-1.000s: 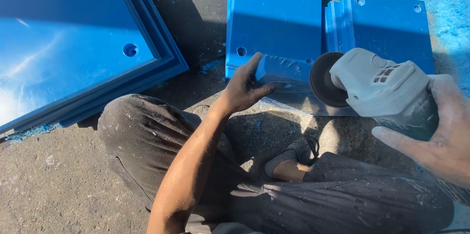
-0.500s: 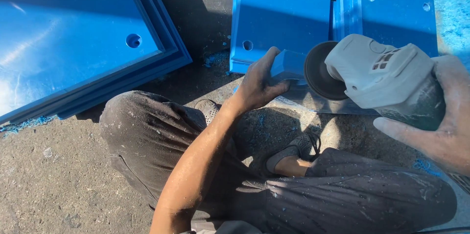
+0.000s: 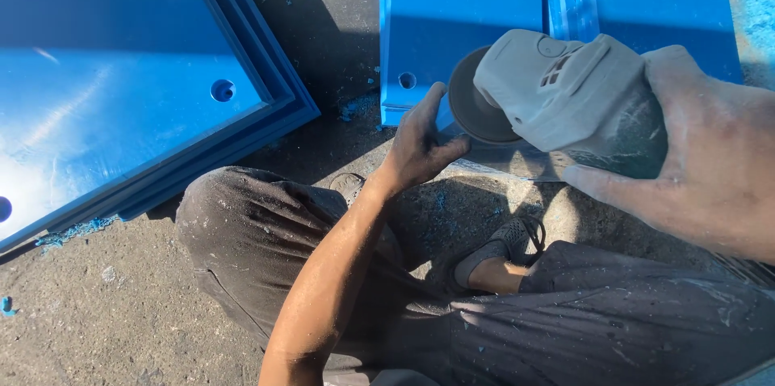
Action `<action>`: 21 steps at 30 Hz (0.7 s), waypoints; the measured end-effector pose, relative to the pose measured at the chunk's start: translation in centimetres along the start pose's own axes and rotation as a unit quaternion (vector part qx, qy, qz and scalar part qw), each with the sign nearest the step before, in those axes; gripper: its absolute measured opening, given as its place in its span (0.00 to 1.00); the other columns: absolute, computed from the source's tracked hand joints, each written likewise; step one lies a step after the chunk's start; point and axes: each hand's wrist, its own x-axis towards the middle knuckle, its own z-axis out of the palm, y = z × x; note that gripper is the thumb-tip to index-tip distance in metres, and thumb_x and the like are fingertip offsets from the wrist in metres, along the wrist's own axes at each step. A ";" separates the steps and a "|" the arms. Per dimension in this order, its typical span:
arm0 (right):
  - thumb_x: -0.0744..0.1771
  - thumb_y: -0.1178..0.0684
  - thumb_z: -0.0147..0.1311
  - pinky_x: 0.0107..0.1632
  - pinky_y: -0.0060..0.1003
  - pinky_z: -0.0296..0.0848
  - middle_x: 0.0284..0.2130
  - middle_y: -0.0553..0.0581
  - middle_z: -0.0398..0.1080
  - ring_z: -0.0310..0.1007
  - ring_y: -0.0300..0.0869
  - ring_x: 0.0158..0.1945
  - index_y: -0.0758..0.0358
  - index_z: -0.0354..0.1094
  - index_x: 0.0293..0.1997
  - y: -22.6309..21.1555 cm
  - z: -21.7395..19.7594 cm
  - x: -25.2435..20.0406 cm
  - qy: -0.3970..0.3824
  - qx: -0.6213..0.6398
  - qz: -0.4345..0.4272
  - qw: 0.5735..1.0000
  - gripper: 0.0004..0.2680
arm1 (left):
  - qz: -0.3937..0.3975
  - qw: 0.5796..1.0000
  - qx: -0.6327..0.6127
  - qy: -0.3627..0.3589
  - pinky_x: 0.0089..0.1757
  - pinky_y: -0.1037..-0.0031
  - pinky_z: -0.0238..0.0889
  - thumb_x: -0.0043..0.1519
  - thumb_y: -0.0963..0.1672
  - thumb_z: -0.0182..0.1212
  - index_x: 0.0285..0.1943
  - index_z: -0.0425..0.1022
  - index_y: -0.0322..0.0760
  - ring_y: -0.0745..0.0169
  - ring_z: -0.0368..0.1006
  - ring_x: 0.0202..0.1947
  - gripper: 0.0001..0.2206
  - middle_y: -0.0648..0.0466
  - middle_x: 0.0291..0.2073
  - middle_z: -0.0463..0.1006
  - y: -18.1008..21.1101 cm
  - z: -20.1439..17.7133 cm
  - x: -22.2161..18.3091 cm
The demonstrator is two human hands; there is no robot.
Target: Grinding the edges of blue plastic components using an angle grinder.
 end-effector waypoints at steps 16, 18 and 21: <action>0.57 0.36 0.71 0.31 0.39 0.80 0.26 0.63 0.72 0.79 0.45 0.27 0.71 0.62 0.55 1.7 0.9 0.7 -0.045 -0.039 0.041 0.997 0.31 | 0.051 0.998 0.000 0.040 0.44 0.64 0.75 0.59 0.43 0.66 0.63 0.64 0.28 0.55 0.77 0.44 0.25 0.45 0.45 0.77 0.3 0.0 -0.1; 0.58 0.36 0.70 0.29 0.38 0.79 0.26 0.63 0.71 0.79 0.45 0.26 0.71 0.62 0.55 2.8 1.8 0.6 -0.041 -0.068 0.029 0.996 0.31 | 0.091 0.995 -0.003 0.047 0.49 0.62 0.74 0.60 0.42 0.65 0.68 0.62 0.27 0.53 0.77 0.49 0.28 0.44 0.49 0.77 -0.2 0.3 -0.1; 0.56 0.38 0.71 0.27 0.41 0.77 0.24 0.66 0.70 0.77 0.47 0.24 0.74 0.64 0.51 3.1 1.8 1.0 0.068 -0.019 -0.034 0.997 0.30 | 0.009 0.998 0.028 0.054 0.39 0.65 0.74 0.57 0.44 0.68 0.60 0.65 0.29 0.56 0.77 0.40 0.24 0.46 0.40 0.76 -1.0 0.4 0.0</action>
